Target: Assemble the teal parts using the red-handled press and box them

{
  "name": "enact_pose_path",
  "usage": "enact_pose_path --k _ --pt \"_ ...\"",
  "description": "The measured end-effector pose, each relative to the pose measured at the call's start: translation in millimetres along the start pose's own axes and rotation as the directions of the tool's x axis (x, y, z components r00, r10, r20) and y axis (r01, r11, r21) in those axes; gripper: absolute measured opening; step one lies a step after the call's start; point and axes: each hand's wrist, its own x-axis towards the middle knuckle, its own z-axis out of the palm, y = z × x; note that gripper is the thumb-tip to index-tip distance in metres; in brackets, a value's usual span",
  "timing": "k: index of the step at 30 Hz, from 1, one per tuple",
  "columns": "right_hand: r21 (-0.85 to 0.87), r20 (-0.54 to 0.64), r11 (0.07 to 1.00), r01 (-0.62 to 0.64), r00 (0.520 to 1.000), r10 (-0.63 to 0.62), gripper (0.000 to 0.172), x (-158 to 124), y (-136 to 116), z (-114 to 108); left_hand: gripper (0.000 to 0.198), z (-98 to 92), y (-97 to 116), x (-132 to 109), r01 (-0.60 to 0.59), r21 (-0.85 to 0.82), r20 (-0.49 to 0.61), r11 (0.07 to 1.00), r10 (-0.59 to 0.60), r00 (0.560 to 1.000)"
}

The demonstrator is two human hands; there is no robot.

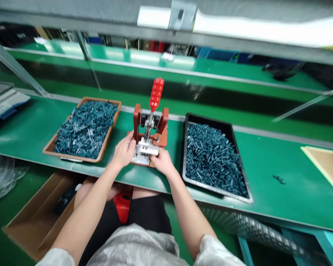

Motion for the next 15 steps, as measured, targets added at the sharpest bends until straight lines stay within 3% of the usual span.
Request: enact_pose_path --k 3,7,10,15 --pt "0.052 0.016 0.998 -0.027 1.000 0.026 0.022 4.2 -5.8 -0.8 0.054 2.1 -5.1 3.4 0.048 -0.092 -0.032 0.995 -0.051 0.998" --pt "0.072 0.003 0.997 0.005 1.000 -0.006 0.025 5.7 -4.6 1.6 0.050 -7.4 11.8 23.4 0.072 -0.277 -0.236 0.958 -0.141 0.962" --pt "0.038 -0.027 0.999 0.022 0.999 -0.021 0.023 4.8 6.8 4.2 0.052 -32.7 59.8 42.8 -0.092 -0.343 -0.360 0.935 -0.040 0.932" --pt "0.037 -0.050 0.999 0.013 0.999 -0.011 0.027 7.7 16.5 0.6 0.061 -70.6 147.8 63.8 -0.342 -0.528 -0.350 0.777 0.168 0.922"
